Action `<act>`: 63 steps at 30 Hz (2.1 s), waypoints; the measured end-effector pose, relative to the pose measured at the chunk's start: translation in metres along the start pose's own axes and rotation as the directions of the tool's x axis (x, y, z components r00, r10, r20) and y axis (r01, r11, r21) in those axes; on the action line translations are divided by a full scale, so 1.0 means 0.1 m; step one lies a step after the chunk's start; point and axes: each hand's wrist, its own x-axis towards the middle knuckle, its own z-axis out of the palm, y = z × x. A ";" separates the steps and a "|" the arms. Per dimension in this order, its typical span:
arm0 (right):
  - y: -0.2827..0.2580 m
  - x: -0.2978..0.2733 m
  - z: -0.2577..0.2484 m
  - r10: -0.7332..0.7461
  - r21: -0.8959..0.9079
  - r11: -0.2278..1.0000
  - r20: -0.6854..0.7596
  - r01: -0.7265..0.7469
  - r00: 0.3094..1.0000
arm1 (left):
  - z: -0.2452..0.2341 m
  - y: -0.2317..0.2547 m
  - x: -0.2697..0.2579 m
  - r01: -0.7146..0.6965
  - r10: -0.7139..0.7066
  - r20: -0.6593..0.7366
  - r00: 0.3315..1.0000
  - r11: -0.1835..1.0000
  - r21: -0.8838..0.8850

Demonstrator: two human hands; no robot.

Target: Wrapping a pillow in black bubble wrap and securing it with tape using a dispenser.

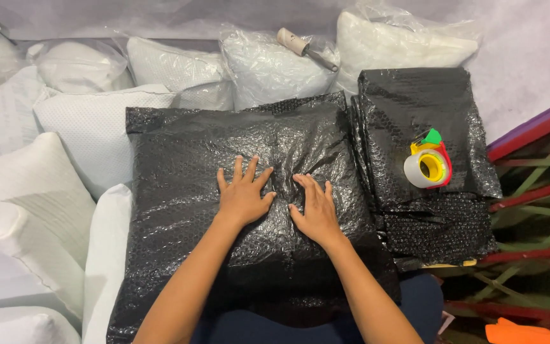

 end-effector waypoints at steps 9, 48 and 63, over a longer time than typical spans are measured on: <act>0.02 0.02 0.03 -0.003 -0.017 1.000 0.010 0.003 1.000 | 0.02 -0.09 0.08 -0.019 0.028 0.033 0.999 0.970 -0.244; 0.13 0.01 0.05 -0.178 -0.095 0.983 -0.286 0.157 0.942 | 0.12 0.05 0.04 -0.018 0.017 -0.031 0.999 0.999 -0.051; 0.08 0.06 0.01 -0.072 -0.157 0.984 0.037 0.077 0.997 | 0.10 -0.02 0.09 -0.039 0.039 -0.004 0.999 0.967 -0.251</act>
